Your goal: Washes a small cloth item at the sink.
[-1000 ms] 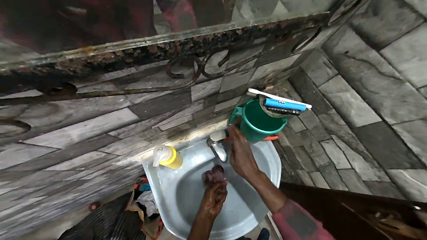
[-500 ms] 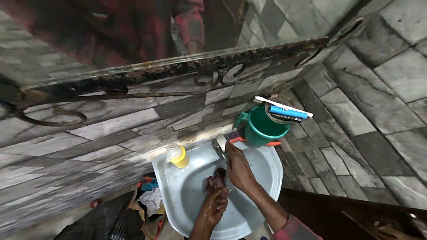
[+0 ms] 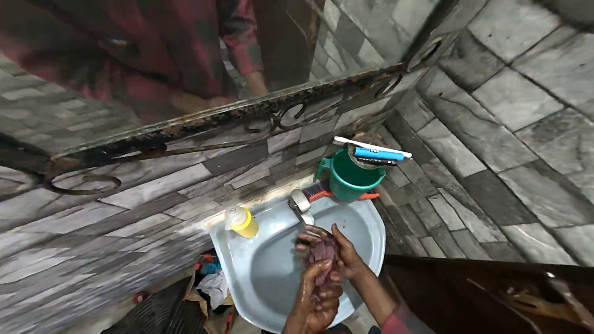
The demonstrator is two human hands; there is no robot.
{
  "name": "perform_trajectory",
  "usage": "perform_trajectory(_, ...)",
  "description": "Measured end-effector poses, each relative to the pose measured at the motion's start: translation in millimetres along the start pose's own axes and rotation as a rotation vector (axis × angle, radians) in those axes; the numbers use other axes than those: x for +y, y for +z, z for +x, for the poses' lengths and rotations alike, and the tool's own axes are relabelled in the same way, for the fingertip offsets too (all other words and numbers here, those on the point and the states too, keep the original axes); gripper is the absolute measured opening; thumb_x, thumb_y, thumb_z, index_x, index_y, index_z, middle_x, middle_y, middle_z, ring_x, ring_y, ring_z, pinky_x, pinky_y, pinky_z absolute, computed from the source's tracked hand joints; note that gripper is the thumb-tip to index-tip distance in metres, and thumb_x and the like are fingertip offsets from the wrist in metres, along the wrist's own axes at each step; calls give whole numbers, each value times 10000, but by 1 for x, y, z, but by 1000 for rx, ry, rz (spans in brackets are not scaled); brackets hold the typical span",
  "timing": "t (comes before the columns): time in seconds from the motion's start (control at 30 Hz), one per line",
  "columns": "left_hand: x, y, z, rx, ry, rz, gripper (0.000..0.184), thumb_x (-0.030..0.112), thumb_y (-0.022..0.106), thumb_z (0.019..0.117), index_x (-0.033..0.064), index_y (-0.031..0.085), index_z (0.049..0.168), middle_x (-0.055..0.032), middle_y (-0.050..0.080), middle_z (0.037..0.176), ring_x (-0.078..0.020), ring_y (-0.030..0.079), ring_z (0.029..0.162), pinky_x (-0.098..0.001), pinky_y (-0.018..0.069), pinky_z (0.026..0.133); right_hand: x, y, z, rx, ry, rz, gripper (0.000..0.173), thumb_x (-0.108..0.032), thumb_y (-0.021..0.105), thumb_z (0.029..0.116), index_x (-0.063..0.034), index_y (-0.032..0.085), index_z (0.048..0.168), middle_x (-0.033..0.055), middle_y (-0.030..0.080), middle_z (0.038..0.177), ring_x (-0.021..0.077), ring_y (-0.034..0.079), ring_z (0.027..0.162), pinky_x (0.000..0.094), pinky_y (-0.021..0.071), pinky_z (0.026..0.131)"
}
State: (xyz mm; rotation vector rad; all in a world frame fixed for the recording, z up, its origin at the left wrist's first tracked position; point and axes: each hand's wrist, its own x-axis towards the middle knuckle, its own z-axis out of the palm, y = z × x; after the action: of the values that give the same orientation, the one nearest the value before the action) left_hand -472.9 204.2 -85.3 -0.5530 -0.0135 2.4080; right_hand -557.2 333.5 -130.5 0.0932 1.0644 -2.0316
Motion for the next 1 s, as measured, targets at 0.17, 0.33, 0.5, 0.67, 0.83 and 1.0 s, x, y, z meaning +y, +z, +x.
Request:
perform_trajectory(0.17, -18, 18, 2, -257, -97, -150, 320, 410, 728, 876, 95, 705, 925, 25, 593, 641, -19, 522, 410, -142, 442, 373, -12, 24, -5, -379, -160, 309, 691, -683, 638, 852, -304, 609, 1429, 78, 583, 1476, 347, 637, 1249, 537, 580, 933)
perform_trajectory(0.33, -14, 34, -1, -278, -118, 2, 188, 296, 730, 899, 116, 699, 943, 21, 627, 725, 11, 494, 427, -116, 411, 376, -46, 19, -16, -530, -219, 61, 332, -500, 609, 977, -230, 731, 825, -76, 712, 852, 112, 698, 894, 357, 571, 888)
perform_trajectory(0.5, -3, 21, 9, -64, -166, 552, 26, 169, 621, 961, 150, 639, 965, 69, 582, 740, 40, 395, 454, -105, 328, 397, -59, 28, -29, -157, -74, -413, 601, -563, 376, 1056, -209, 522, 593, -85, 569, 595, 75, 627, 650, 309, 555, 725)
perform_trajectory(0.67, 2, 25, 25, 300, -145, 947, 97, 78, 614, 969, 101, 588, 879, 47, 513, 618, -17, 385, 432, -161, 313, 394, -51, 36, -30, 248, -89, -842, 511, -364, 413, 1081, -105, 546, 661, -43, 500, 579, 75, 518, 559, 287, 478, 601)
perform_trajectory(0.83, -9, 17, 45, 560, -32, 1252, 231, 121, 710, 929, 30, 558, 1078, -16, 520, 695, -87, 460, 497, -245, 410, 465, -44, 37, -29, 446, -47, -1162, 569, -433, 419, 1090, -53, 610, 712, 31, 532, 622, 152, 531, 582, 381, 465, 597)
perform_trajectory(1.0, -18, 12, 62, 670, 11, 1603, 473, 301, 700, 941, -27, 612, 1270, -220, 658, 1205, -313, 655, 1101, -492, 512, 981, -30, 20, -23, 596, 13, -1290, 584, -410, 389, 1105, -30, 605, 717, 99, 549, 654, 253, 576, 645, 473, 481, 653)
